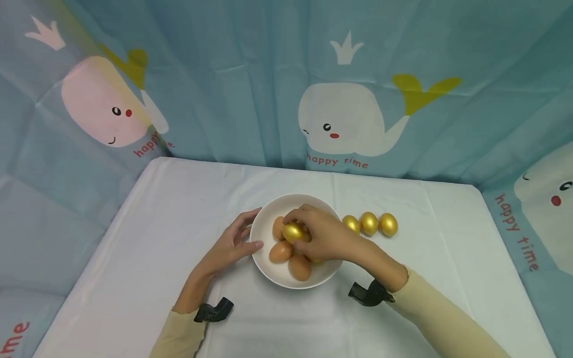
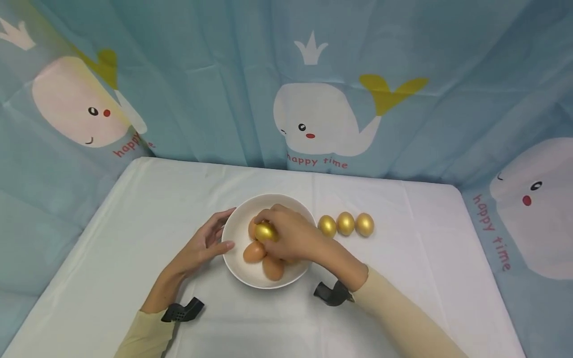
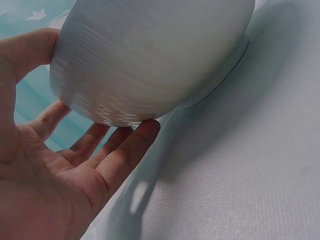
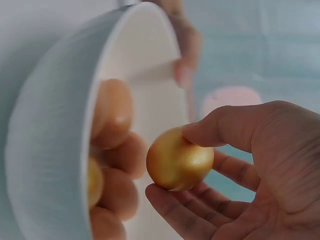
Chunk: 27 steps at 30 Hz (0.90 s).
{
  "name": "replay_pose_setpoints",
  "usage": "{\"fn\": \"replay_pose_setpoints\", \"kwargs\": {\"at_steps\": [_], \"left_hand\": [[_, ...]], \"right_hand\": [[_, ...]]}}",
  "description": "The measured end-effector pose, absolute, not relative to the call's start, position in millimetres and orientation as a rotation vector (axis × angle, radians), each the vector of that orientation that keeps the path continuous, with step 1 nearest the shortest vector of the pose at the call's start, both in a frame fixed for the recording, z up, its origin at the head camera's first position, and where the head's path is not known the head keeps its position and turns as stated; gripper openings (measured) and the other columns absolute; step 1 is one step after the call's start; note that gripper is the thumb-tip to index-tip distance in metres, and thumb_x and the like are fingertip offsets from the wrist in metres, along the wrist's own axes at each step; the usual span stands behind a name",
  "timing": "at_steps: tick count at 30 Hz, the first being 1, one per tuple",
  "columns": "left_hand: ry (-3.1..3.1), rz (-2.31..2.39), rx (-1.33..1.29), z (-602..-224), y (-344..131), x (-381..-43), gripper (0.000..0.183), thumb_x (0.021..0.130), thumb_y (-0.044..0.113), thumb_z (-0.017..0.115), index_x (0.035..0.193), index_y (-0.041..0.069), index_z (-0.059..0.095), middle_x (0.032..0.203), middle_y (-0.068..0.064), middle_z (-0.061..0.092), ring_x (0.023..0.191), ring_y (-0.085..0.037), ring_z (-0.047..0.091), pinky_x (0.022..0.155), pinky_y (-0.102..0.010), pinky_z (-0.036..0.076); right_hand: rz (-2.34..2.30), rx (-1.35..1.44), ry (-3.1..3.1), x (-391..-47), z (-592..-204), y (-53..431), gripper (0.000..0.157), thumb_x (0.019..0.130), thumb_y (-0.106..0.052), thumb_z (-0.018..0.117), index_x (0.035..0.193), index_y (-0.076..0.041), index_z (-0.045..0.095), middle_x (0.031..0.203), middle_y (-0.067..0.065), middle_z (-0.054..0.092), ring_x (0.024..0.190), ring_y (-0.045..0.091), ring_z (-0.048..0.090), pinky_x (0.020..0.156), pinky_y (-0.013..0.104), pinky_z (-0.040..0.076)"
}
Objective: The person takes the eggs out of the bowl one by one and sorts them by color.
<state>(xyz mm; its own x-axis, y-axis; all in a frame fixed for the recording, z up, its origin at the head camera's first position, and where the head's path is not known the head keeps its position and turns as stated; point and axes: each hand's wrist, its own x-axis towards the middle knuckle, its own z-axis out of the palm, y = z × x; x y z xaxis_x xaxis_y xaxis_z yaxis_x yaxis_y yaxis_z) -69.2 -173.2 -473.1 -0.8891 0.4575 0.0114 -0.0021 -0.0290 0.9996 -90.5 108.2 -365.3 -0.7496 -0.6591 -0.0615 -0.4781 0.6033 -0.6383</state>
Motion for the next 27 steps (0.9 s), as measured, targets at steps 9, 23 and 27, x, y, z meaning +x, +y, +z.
{"fn": "replay_pose_setpoints", "kwargs": {"at_steps": [9, 23, 27], "left_hand": [[1.924, 1.997, 0.477, -471, -172, -70, 0.078, 0.096, 0.005, 0.074, 0.163, 0.012, 0.035, 0.167, -0.016, 0.034, 0.155, -0.039, 0.041, 0.104, -0.028, 0.059], [1.958, 1.984, 0.486, -472, -172, -69, 0.077, 0.096, 0.005, 0.074, 0.162, 0.011, 0.035, 0.167, -0.017, 0.034, 0.152, -0.037, 0.045, 0.106, -0.026, 0.058], [1.970, 1.976, 0.480, -472, -172, -68, 0.077, 0.096, 0.005, 0.074, 0.162, 0.011, 0.035, 0.167, -0.018, 0.034, 0.153, -0.041, 0.043, 0.106, -0.027, 0.058]], "right_hand": [[-1.243, -0.758, 2.491, -83, -364, 131, 0.039, 0.092, -0.013, 0.079, 0.128, -0.018, 0.067, 0.125, -0.004, 0.069, 0.116, 0.019, 0.067, 0.096, 0.039, 0.062], [-1.533, -0.520, 2.490, -70, -374, 177, 0.046, 0.094, -0.015, 0.081, 0.136, -0.017, 0.062, 0.133, 0.003, 0.067, 0.122, 0.022, 0.064, 0.096, 0.025, 0.062], [-1.560, -0.482, 2.547, -68, -375, 189, 0.047, 0.095, -0.015, 0.080, 0.138, -0.016, 0.061, 0.135, 0.003, 0.067, 0.123, 0.020, 0.064, 0.094, 0.021, 0.062]]}}
